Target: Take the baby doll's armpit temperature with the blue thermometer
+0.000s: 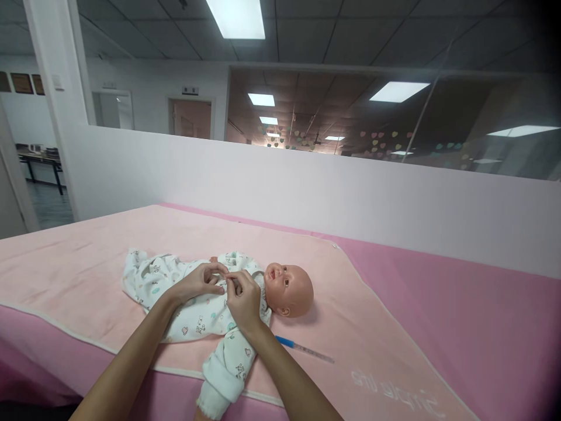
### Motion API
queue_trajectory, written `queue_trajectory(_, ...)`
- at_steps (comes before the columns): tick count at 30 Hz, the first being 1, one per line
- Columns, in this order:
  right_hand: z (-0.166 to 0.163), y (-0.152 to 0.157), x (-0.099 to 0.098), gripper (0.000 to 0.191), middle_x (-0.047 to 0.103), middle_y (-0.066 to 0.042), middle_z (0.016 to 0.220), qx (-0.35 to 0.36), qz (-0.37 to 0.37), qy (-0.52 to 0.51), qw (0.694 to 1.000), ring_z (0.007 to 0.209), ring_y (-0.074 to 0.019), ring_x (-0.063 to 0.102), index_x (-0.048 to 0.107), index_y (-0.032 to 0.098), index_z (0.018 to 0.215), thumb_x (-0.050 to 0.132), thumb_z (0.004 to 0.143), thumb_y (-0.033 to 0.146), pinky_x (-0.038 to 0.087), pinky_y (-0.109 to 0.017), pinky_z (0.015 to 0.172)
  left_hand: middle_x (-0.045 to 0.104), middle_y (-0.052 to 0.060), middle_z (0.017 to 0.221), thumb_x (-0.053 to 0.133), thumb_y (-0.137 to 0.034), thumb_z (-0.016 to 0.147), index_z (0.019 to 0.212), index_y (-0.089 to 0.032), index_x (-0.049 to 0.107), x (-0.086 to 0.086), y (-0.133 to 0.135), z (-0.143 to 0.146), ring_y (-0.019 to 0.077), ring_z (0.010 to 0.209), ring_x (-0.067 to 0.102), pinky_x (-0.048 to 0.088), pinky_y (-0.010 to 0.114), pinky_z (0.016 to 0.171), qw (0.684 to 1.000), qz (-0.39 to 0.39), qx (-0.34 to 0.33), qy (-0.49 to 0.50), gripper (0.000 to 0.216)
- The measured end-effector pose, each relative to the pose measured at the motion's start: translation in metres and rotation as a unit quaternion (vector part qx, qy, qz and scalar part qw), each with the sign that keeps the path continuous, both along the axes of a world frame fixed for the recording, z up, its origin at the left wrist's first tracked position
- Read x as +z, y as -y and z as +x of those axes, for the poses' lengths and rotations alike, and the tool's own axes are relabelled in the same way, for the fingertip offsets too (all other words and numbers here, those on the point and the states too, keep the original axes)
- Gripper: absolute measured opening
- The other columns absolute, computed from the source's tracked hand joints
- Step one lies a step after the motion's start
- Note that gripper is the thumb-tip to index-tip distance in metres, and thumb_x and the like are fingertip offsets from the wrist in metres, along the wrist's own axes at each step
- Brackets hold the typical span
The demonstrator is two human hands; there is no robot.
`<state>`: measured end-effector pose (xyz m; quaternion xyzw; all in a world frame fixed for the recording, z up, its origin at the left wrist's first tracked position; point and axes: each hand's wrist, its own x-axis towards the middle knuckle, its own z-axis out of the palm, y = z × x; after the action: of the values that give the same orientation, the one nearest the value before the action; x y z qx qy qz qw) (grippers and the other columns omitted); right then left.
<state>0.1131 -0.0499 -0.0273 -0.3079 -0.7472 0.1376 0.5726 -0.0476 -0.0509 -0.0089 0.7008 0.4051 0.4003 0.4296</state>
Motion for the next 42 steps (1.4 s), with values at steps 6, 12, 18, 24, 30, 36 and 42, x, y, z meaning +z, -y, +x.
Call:
queue_trajectory(6, -0.001, -0.001, -0.001, 0.019, 0.062, -0.002, 0.076, -0.021, 0.021, -0.002, 1.000, 0.061, -0.0118, 0.055, 0.063, 0.019, 0.082, 0.045, 0.078, 0.014, 0.040, -0.021, 0.054, 0.045, -0.004, 0.066, 0.063, -0.026, 0.066, 0.092, -0.013, 0.056, 0.001, 0.002, 0.013, 0.0044, 0.050, 0.027, 0.022, 0.019, 0.047, 0.996, 0.062, 0.025, -0.059, 0.029)
queue_trajectory(12, -0.001, 0.001, 0.001, 0.021, 0.062, -0.002, 0.078, -0.034, 0.017, -0.007, 0.999, 0.068, -0.0135, 0.057, 0.061, 0.019, 0.084, 0.044, 0.075, 0.010, 0.043, -0.023, 0.061, 0.059, 0.001, 0.073, 0.056, -0.022, 0.068, 0.085, -0.017, 0.059, -0.010, 0.011, 0.034, 0.0129, 0.063, 0.049, 0.032, 0.022, 0.057, 0.952, 0.189, 0.164, -0.177, 0.019)
queue_trajectory(18, -0.001, 0.002, 0.003, 0.016, 0.061, -0.001, 0.075, -0.034, 0.010, -0.005, 0.999, 0.062, -0.0124, 0.054, 0.061, 0.019, 0.082, 0.046, 0.078, 0.016, 0.040, -0.022, 0.057, 0.048, -0.003, 0.060, 0.053, -0.025, 0.071, 0.074, -0.016, 0.055, -0.016, 0.013, 0.036, 0.0092, 0.053, 0.039, 0.027, 0.021, 0.052, 0.942, 0.209, 0.225, -0.136, 0.010)
queue_trajectory(24, 0.000, 0.003, 0.002, 0.017, 0.061, -0.001, 0.077, -0.015, 0.018, 0.000, 1.000, 0.060, -0.0109, 0.053, 0.060, 0.019, 0.082, 0.045, 0.079, 0.014, 0.039, -0.021, 0.055, 0.026, -0.007, 0.050, 0.060, -0.027, 0.068, 0.074, -0.014, 0.057, -0.016, 0.007, 0.024, 0.0062, 0.048, 0.024, 0.020, 0.019, 0.047, 0.973, 0.146, 0.175, -0.037, 0.015)
queue_trajectory(30, 0.000, 0.002, 0.001, 0.017, 0.059, -0.001, 0.074, -0.014, 0.008, -0.009, 1.000, 0.059, -0.0110, 0.052, 0.060, 0.018, 0.081, 0.044, 0.078, 0.013, 0.038, -0.021, 0.054, 0.036, -0.005, 0.058, 0.058, -0.026, 0.069, 0.068, -0.014, 0.052, -0.015, 0.012, 0.026, 0.0063, 0.052, 0.031, 0.027, 0.019, 0.050, 0.957, 0.200, 0.198, -0.071, 0.014)
queue_trajectory(36, -0.001, 0.001, 0.000, 0.017, 0.059, -0.001, 0.075, -0.022, -0.008, -0.004, 1.000, 0.059, -0.0113, 0.051, 0.059, 0.018, 0.082, 0.043, 0.078, 0.012, 0.037, -0.021, 0.055, 0.044, -0.002, 0.065, 0.055, -0.028, 0.070, 0.071, -0.014, 0.057, -0.013, 0.014, 0.028, 0.0074, 0.054, 0.035, 0.030, 0.020, 0.052, 0.941, 0.224, 0.214, -0.138, 0.014)
queue_trajectory(42, 0.000, 0.000, 0.000, 0.026, 0.060, -0.002, 0.078, -0.035, -0.006, 0.004, 0.999, 0.061, -0.0124, 0.051, 0.059, 0.018, 0.087, 0.040, 0.074, 0.006, 0.037, -0.022, 0.057, 0.046, -0.003, 0.066, 0.052, -0.027, 0.069, 0.074, -0.016, 0.056, -0.010, 0.008, 0.028, 0.0086, 0.056, 0.038, 0.030, 0.021, 0.053, 0.947, 0.179, 0.197, -0.183, 0.013)
